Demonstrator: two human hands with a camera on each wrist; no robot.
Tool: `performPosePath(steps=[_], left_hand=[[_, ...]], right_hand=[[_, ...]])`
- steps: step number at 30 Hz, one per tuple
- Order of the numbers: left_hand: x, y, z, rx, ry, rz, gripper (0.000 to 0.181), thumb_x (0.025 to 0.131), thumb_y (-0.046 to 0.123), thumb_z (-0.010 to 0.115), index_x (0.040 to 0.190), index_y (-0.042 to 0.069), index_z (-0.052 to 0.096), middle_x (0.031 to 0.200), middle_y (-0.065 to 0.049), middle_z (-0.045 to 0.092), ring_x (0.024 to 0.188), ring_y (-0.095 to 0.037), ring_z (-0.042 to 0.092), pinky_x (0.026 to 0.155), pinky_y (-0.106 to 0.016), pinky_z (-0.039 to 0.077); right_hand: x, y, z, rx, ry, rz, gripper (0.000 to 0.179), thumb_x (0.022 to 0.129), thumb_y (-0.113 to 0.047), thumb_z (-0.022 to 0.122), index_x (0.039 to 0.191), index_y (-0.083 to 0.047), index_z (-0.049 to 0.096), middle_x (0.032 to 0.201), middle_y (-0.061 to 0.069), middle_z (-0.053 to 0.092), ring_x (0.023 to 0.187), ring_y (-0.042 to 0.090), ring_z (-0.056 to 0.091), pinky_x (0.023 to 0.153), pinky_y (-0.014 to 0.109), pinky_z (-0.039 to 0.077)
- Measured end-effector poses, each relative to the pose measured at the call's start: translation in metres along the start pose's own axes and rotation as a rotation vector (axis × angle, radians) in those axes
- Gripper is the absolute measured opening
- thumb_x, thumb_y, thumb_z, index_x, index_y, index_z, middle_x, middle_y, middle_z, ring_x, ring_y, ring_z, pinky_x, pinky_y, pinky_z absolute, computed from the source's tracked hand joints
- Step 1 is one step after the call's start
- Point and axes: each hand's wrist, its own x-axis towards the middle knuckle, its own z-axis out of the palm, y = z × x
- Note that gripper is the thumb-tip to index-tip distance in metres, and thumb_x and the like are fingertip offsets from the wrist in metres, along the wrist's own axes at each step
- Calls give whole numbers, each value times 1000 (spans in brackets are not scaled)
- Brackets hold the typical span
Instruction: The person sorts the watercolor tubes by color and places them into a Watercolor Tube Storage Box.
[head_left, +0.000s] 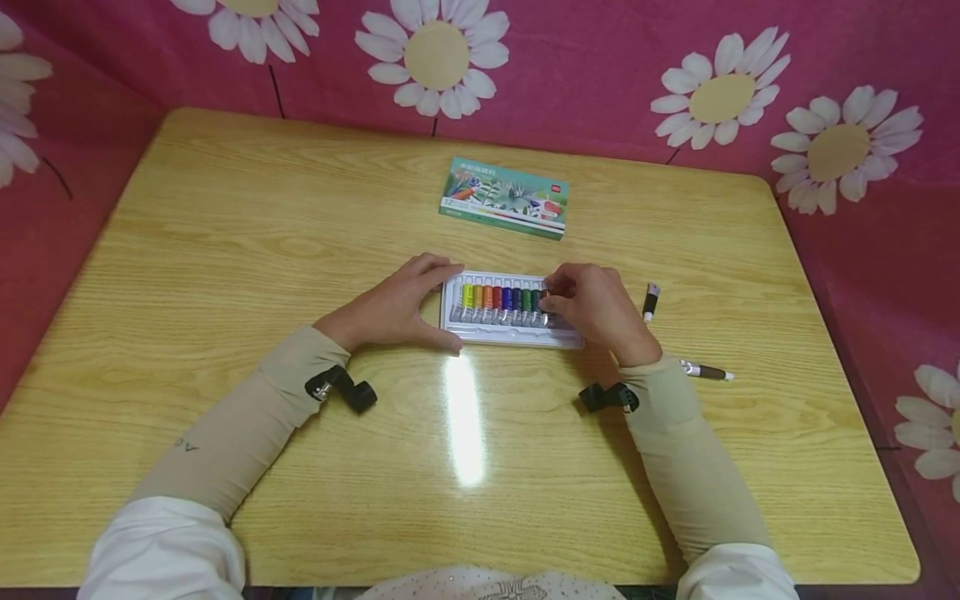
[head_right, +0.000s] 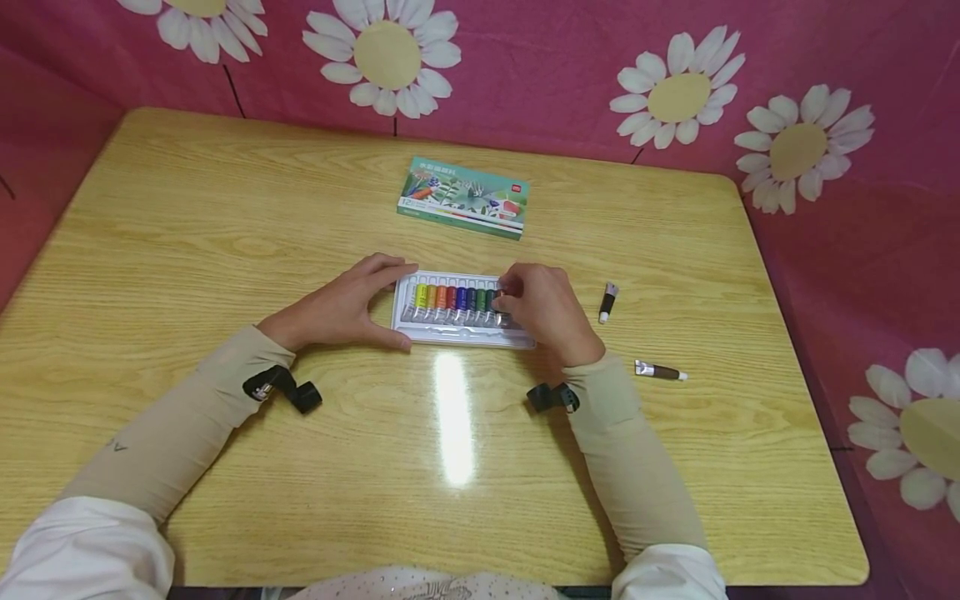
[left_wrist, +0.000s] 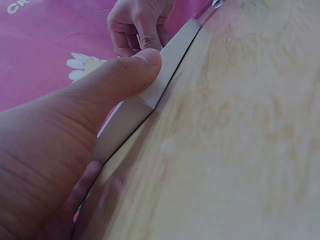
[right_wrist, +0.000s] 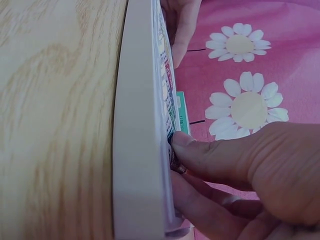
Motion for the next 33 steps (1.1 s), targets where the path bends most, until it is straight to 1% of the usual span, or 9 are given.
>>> performPosePath(steps=[4,10,14,20,26,33], left_hand=[[-1,1,0,0,-3,-5,117,71,67,86,164,21,32,166,-4,31,154,-24,32,129,-48,32],[-1,1,-1,7,-3,-2,117,71,67,86,164,20,32,165,-4,32,154,-24,32,129,-47,31],[-1,2,-1,6,-5,-1,117,71,66,86,164,20,31,165,-5,32,154,-24,32,129,-47,32],[0,1,0,7,-3,-4,118,71,67,86,164,21,31,165,-4,32,154,-24,33,129,-48,31],[0,0,1,8,0,-1,118,71,68,86,164,21,32,165,-4,33,153,-23,33,128,-47,32],[-1,0,0,8,2,-1,117,71,68,85,164,21,32,165,-4,33,153,-24,34,128,-47,32]], right_hand=[[0,1,0,-3,6,-14,27,95,-18,76,119,-6,76,111,14,77,96,25,63,90,41,53],[-1,0,0,-11,9,-27,30,95,-17,76,122,-4,76,120,16,77,105,26,66,96,45,53],[-1,-1,0,-20,13,-25,30,95,-17,76,122,-4,76,122,16,77,109,27,67,99,47,54],[-2,0,2,-26,18,-15,27,95,-16,75,120,-4,78,119,15,78,105,26,67,97,45,55],[-1,-1,3,-38,22,-37,25,96,-15,75,118,-3,78,118,16,78,105,27,68,96,46,56],[-1,0,4,-49,35,-56,25,95,-15,75,116,-2,78,116,16,78,101,26,68,93,45,56]])
